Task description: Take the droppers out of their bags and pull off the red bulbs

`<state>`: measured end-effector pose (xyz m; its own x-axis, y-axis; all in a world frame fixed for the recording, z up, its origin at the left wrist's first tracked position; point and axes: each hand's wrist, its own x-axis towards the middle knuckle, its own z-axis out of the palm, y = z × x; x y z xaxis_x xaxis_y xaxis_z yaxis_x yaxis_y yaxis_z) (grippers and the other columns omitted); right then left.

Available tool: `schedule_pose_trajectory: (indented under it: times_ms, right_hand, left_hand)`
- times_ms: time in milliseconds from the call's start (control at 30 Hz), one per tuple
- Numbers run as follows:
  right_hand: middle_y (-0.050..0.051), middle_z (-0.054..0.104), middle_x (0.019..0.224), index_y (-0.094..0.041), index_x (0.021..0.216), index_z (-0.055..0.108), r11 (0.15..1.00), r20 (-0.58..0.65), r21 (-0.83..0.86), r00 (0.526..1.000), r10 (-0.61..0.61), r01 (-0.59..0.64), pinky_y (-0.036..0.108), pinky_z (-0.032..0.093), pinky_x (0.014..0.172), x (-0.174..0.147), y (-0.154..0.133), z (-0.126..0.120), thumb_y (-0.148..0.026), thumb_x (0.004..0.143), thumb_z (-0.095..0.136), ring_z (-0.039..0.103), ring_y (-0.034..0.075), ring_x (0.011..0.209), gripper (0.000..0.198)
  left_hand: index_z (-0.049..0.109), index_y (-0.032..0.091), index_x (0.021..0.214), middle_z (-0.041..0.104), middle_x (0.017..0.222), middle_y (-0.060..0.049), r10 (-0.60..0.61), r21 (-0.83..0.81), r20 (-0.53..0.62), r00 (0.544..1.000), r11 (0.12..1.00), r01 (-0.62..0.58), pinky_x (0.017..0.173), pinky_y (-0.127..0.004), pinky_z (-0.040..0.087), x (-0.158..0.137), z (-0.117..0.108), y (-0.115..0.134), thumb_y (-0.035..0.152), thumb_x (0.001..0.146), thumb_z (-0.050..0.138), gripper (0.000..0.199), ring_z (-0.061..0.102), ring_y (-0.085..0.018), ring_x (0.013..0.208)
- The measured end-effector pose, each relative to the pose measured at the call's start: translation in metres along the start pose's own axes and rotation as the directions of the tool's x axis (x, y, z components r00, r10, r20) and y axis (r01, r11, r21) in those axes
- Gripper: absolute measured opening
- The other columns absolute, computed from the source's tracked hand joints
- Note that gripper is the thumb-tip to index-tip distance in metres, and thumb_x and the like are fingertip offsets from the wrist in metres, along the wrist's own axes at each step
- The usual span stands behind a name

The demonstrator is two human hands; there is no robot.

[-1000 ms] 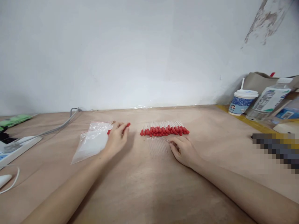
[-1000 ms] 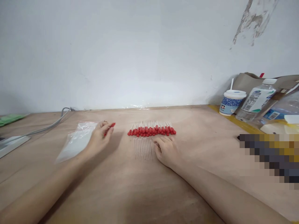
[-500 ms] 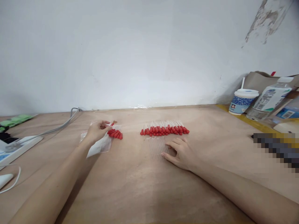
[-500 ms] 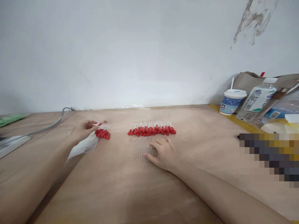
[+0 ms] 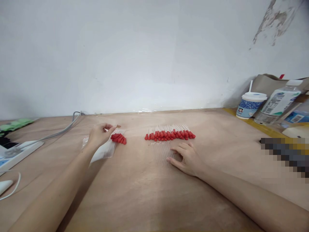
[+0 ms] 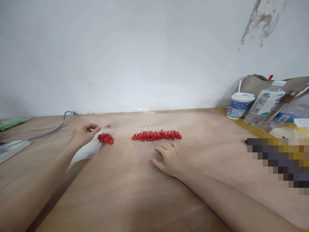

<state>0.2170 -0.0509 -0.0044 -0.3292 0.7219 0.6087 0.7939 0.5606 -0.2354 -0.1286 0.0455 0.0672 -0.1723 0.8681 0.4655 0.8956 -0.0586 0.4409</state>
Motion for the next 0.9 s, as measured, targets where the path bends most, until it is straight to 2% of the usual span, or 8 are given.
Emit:
schedule_pose_trajectory:
  times_ms: [67,133,233,300,467,567,767,900]
  right_hand:
    - [0.003,0.064,0.080,-0.019,0.086,0.060,1.000,-0.008,0.001,1.000,0.001,-0.001,0.033,0.034,0.072,0.000,0.001,0.000,-0.042,0.075,0.058,0.056,0.019,0.076,0.026]
    - [0.004,0.064,0.079,-0.019,0.087,0.060,1.000,-0.021,0.007,1.000,0.003,-0.003,0.033,0.035,0.072,0.001,0.001,0.001,-0.042,0.077,0.056,0.056,0.019,0.076,0.025]
    - [0.004,0.063,0.078,-0.019,0.084,0.060,1.000,-0.055,0.024,0.998,0.002,0.000,0.031,0.035,0.070,0.002,0.003,0.001,-0.040,0.080,0.053,0.057,0.017,0.076,0.023]
    - [0.004,0.064,0.078,-0.018,0.084,0.060,0.999,-0.077,0.037,0.997,-0.005,0.008,0.031,0.035,0.070,0.002,0.004,0.001,-0.038,0.082,0.050,0.057,0.017,0.076,0.022]
    - [0.004,0.063,0.076,-0.018,0.081,0.060,0.999,-0.075,0.044,0.997,0.010,-0.007,0.030,0.035,0.069,0.003,0.003,-0.001,-0.035,0.085,0.046,0.056,0.017,0.074,0.022]
    - [0.004,0.063,0.075,-0.018,0.079,0.059,0.999,-0.069,0.051,0.998,0.009,-0.006,0.030,0.035,0.069,0.004,0.002,-0.003,-0.033,0.085,0.044,0.056,0.017,0.074,0.022]
    - [0.004,0.063,0.076,-0.019,0.078,0.059,0.999,-0.072,0.032,0.997,0.019,-0.017,0.030,0.035,0.069,0.004,0.001,-0.004,-0.033,0.086,0.044,0.056,0.016,0.073,0.022]
    - [0.004,0.062,0.076,-0.019,0.079,0.058,0.998,-0.069,0.050,0.997,0.029,-0.025,0.032,0.037,0.071,0.004,0.003,-0.002,-0.030,0.085,0.045,0.057,0.017,0.074,0.018]
  left_hand:
    - [0.060,0.020,0.069,0.058,0.072,-0.003,0.092,0.046,-0.089,0.992,0.995,-0.088,0.065,-0.029,0.042,-0.007,0.003,0.013,0.046,0.070,0.054,0.027,0.056,-0.020,0.072]
    - [0.057,0.019,0.065,0.056,0.074,-0.003,0.248,0.043,-0.100,0.964,0.969,-0.245,0.073,-0.031,0.041,-0.019,0.011,0.028,0.043,0.073,0.052,0.026,0.055,-0.021,0.078]
    - [0.059,0.019,0.077,0.056,0.083,-0.005,0.470,-0.013,0.043,0.882,0.883,-0.470,0.081,-0.034,0.040,-0.039,0.031,0.048,0.035,0.078,0.047,0.020,0.052,-0.022,0.088]
    - [0.058,0.019,0.093,0.056,0.092,-0.007,0.518,-0.080,0.123,0.847,0.856,-0.511,0.083,-0.037,0.040,-0.049,0.047,0.058,0.031,0.079,0.046,0.022,0.051,-0.023,0.093]
    - [0.055,0.017,0.096,0.058,0.090,-0.007,0.428,-0.290,0.215,0.878,0.886,-0.361,0.075,-0.036,0.046,-0.054,0.079,0.068,0.031,0.076,0.051,0.024,0.058,-0.021,0.082]
    - [0.057,0.017,0.091,0.060,0.087,-0.006,0.411,-0.333,0.216,0.886,0.884,-0.329,0.069,-0.033,0.048,-0.053,0.089,0.069,0.030,0.076,0.051,0.020,0.059,-0.018,0.075]
    - [0.058,0.016,0.085,0.063,0.080,-0.005,0.306,-0.399,0.166,0.938,0.890,-0.220,0.068,-0.031,0.050,-0.053,0.089,0.070,0.029,0.075,0.050,0.018,0.061,-0.018,0.074]
    - [0.056,0.015,0.088,0.063,0.087,-0.007,0.171,-0.420,0.066,0.983,0.899,-0.128,0.069,-0.032,0.050,-0.055,0.083,0.068,0.028,0.074,0.050,0.020,0.061,-0.018,0.076]
